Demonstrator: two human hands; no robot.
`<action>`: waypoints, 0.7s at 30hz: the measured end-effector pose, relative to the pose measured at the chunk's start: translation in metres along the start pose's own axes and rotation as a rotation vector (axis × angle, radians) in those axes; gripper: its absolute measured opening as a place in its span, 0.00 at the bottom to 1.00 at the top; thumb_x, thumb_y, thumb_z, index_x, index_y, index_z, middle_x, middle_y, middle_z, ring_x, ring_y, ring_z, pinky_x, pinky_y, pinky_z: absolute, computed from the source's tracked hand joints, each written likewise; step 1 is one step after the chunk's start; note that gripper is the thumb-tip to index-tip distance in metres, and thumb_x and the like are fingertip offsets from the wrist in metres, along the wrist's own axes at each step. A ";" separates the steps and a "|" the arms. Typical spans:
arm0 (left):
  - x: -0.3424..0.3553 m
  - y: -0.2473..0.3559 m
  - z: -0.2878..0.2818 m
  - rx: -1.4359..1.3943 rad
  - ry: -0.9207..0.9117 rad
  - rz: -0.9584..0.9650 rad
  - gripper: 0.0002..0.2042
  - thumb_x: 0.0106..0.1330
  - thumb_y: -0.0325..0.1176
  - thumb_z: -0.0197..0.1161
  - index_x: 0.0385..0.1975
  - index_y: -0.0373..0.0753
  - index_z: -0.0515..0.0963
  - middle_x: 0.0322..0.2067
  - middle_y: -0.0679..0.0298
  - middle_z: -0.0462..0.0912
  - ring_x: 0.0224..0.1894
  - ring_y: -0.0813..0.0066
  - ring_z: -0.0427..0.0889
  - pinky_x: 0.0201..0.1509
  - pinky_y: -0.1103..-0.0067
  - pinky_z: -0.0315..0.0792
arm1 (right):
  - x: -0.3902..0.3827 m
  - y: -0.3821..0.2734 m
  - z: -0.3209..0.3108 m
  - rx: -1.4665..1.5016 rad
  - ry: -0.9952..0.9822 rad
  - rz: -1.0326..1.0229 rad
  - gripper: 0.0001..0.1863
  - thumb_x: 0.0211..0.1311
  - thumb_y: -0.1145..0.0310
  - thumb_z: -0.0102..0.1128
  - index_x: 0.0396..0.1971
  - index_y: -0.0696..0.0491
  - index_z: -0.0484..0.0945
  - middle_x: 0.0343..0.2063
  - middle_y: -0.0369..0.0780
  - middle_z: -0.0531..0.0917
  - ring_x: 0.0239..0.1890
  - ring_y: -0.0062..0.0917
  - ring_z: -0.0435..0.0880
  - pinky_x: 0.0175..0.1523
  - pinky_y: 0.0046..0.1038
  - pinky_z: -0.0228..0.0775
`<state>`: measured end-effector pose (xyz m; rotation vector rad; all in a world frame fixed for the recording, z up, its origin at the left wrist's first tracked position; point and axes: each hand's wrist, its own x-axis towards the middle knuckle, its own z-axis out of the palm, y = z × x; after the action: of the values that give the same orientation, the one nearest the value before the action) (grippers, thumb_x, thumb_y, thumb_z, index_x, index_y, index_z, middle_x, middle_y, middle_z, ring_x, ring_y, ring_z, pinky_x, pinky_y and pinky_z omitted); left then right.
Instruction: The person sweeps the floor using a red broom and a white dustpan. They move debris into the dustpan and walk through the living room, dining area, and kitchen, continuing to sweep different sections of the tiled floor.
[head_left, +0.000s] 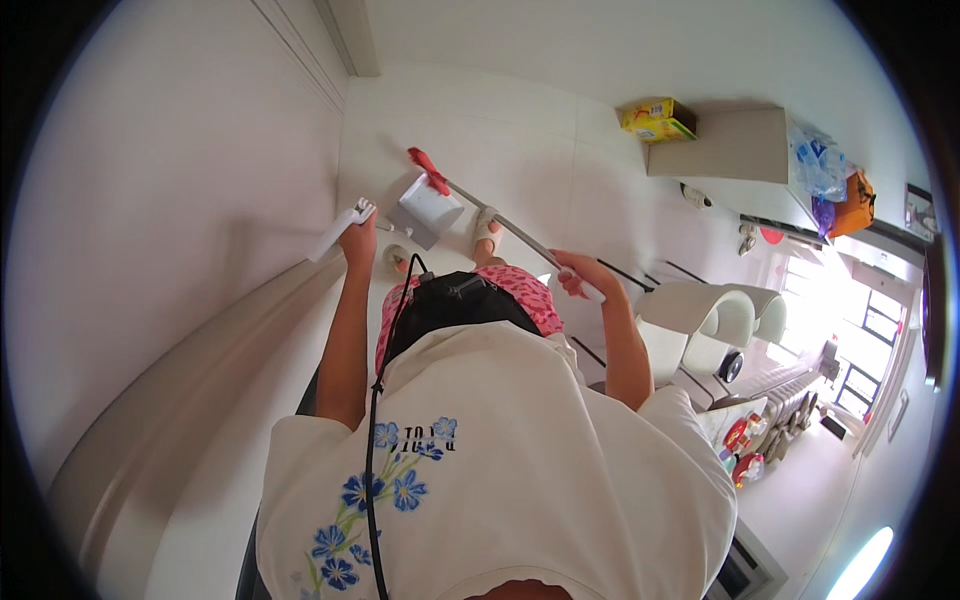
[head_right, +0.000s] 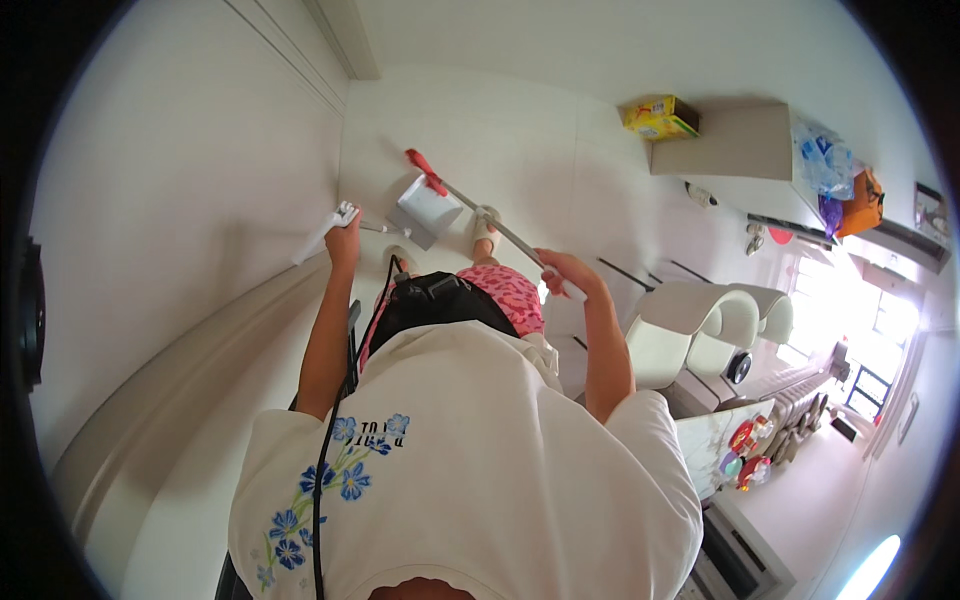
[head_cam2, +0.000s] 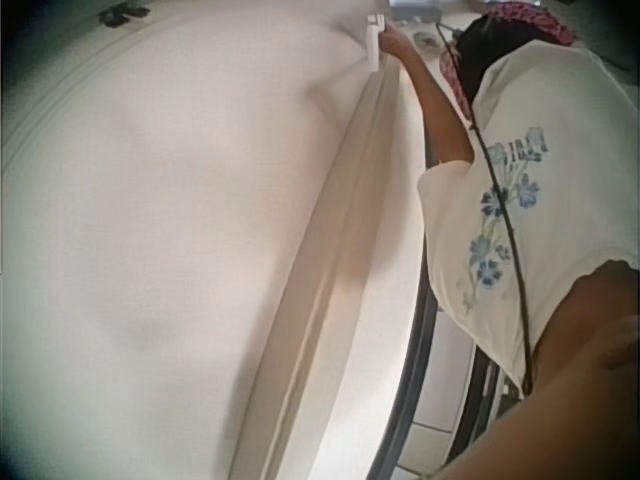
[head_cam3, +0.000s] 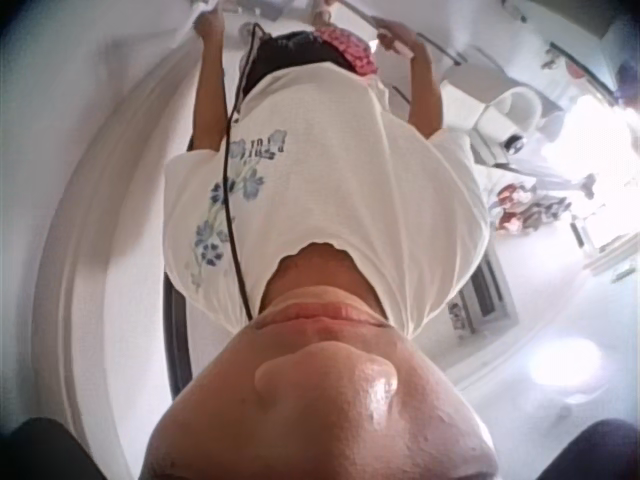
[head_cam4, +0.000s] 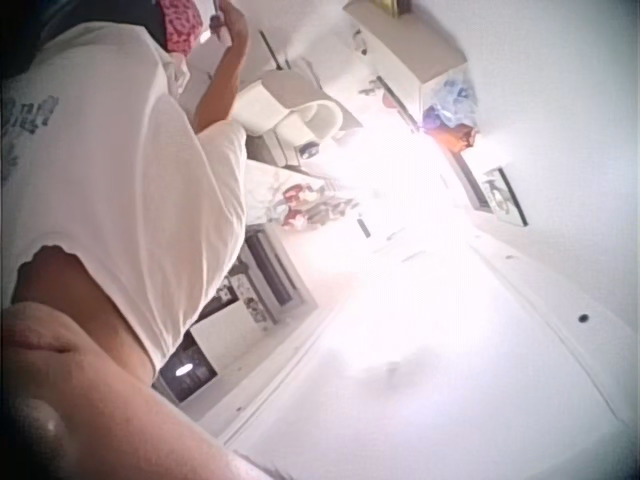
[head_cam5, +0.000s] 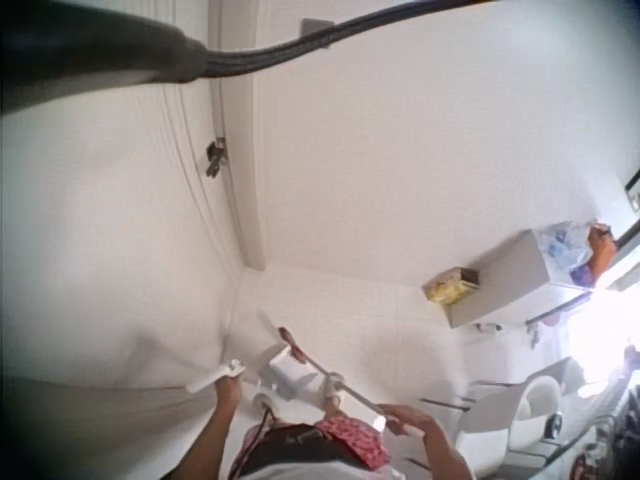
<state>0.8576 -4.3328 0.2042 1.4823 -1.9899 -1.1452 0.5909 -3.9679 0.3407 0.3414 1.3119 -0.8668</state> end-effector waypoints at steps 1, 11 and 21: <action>-0.002 0.003 0.001 -0.016 0.011 0.008 0.19 0.58 0.45 0.66 0.34 0.32 0.80 0.31 0.50 0.83 0.36 0.53 0.81 0.42 0.67 0.72 | -0.007 0.000 0.001 0.014 0.000 0.009 0.25 0.66 0.60 0.47 0.63 0.45 0.64 0.19 0.32 0.66 0.14 0.14 0.64 0.18 0.19 0.59; -0.005 0.007 0.008 -0.007 -0.023 -0.018 0.18 0.58 0.44 0.66 0.34 0.32 0.80 0.31 0.51 0.83 0.37 0.54 0.82 0.42 0.67 0.71 | 0.064 -0.006 0.005 -0.108 0.317 -0.204 0.11 0.63 0.63 0.45 0.40 0.54 0.67 0.21 0.37 0.71 0.12 0.18 0.66 0.16 0.24 0.61; -0.003 0.010 0.010 0.005 -0.038 0.042 0.16 0.59 0.42 0.66 0.33 0.33 0.81 0.31 0.52 0.83 0.36 0.54 0.81 0.41 0.67 0.71 | 0.012 0.015 -0.005 0.319 -0.028 0.020 0.11 0.68 0.60 0.49 0.39 0.52 0.69 0.19 0.31 0.66 0.13 0.12 0.63 0.16 0.17 0.56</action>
<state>0.8450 -4.3254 0.2068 1.4252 -2.0408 -1.1596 0.5980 -3.9592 0.3244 0.5884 1.1416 -1.0624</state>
